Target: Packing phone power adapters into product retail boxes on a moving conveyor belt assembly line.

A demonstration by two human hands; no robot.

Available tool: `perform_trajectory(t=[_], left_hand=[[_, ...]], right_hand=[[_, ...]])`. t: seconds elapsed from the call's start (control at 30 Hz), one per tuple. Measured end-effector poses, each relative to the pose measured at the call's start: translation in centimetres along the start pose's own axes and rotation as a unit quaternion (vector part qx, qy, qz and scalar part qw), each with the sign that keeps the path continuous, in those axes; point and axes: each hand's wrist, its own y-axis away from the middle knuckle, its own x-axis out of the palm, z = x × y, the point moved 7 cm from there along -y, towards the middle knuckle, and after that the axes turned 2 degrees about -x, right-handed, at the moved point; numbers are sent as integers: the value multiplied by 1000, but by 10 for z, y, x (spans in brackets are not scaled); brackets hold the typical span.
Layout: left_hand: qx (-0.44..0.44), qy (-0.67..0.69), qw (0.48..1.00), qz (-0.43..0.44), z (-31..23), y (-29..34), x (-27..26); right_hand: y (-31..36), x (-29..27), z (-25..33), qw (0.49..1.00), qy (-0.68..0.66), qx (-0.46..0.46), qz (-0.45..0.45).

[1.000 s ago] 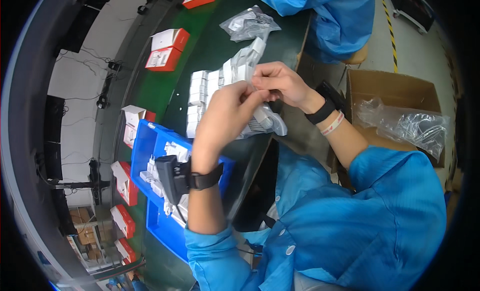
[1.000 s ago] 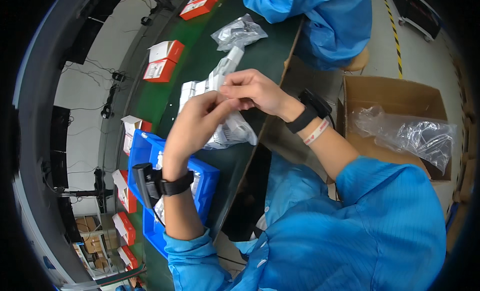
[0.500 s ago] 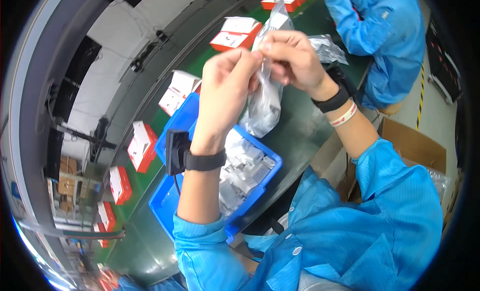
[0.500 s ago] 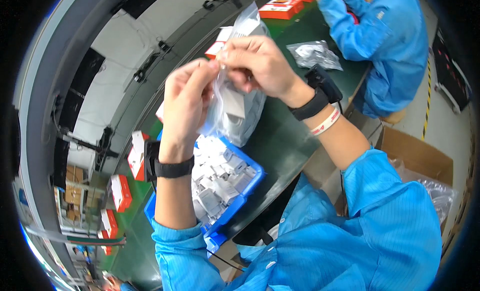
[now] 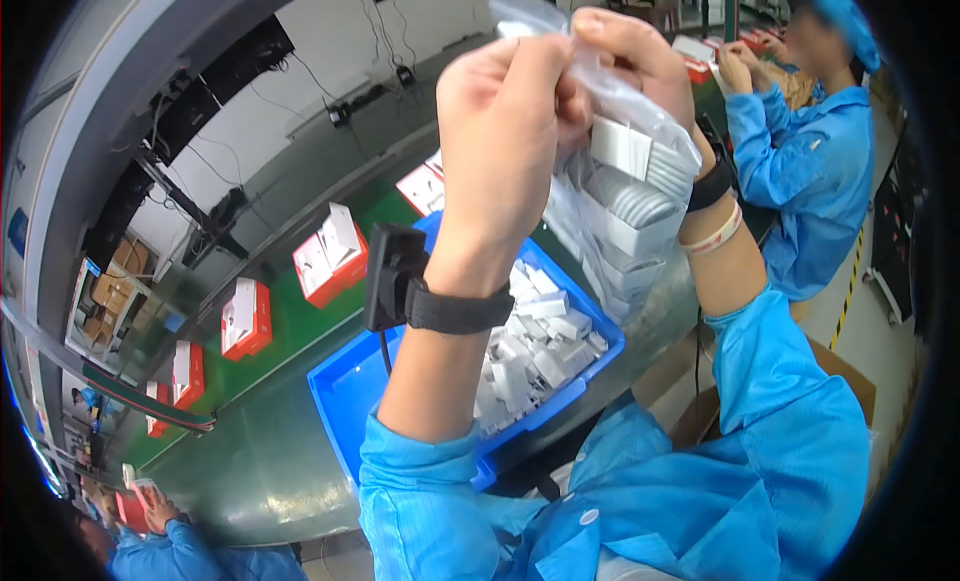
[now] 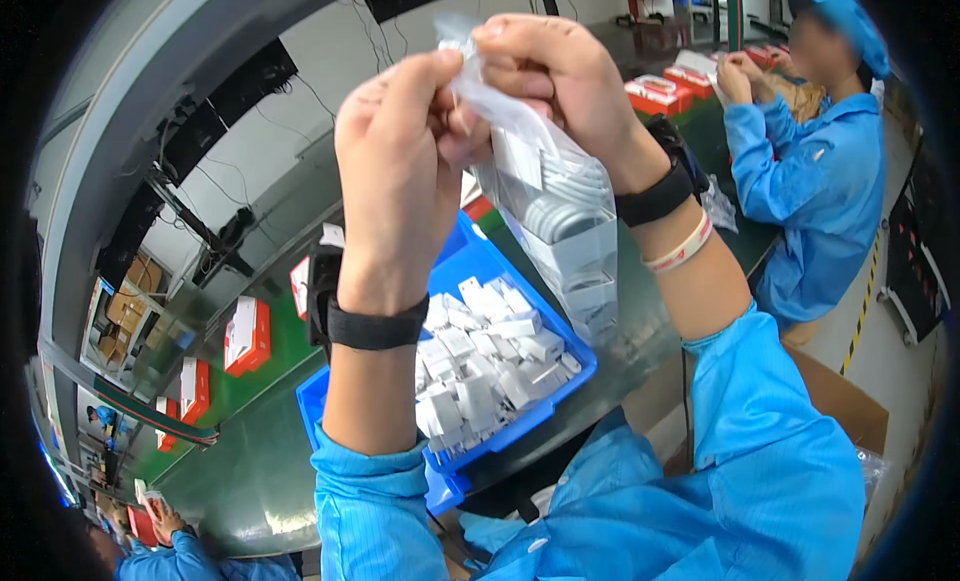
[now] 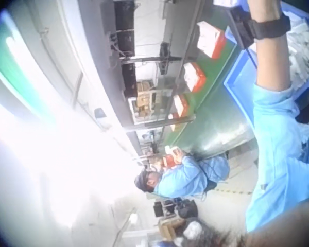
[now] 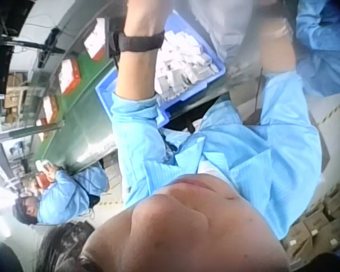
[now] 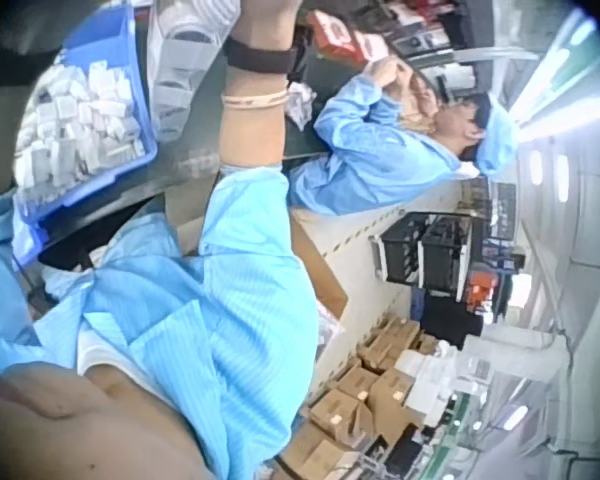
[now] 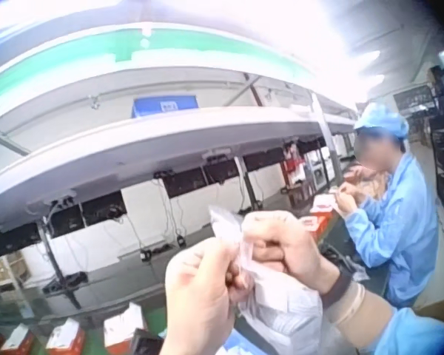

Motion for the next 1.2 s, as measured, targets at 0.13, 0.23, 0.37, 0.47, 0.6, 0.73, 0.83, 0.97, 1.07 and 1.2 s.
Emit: perform_trajectory(t=[0.13, 0.23, 0.37, 0.47, 0.6, 0.73, 0.83, 0.97, 1.07, 1.2], left_hand=[[27, 18, 999, -29, -28, 19, -1], [127, -31, 973, -189, -75, 43, -28], [178, 40, 958, -220, -139, 86, -67], [217, 33, 957, -191, -178, 120, -91], [245, -44, 916, -315, -161, 195, -131], [200, -72, 900, -381, -63, 314, -147], [9, -63, 941, -331, -41, 339, -93], [-1, 77, 966, -246, -21, 368, -60], [106, 547, 810, -182, -21, 384, -47], [75, 576, 800, -148, -30, 386, -53]], right_hand=[[-3, 32, 14, 999, 36, -6, 6], [-2, 43, 37, 993, 14, -56, -99], [-18, 53, 47, 992, -116, -43, -26], [-26, 119, 44, 956, -273, -6, 107], [-32, 204, 3, 891, -361, 59, 268], [-10, 267, -7, 986, -146, 21, 75], [0, 301, -10, 987, -98, 50, 113], [-12, 334, -94, 969, 137, 104, 177], [7, 331, -175, 933, 207, 223, 192], [47, 312, -247, 848, 257, 363, 288]])
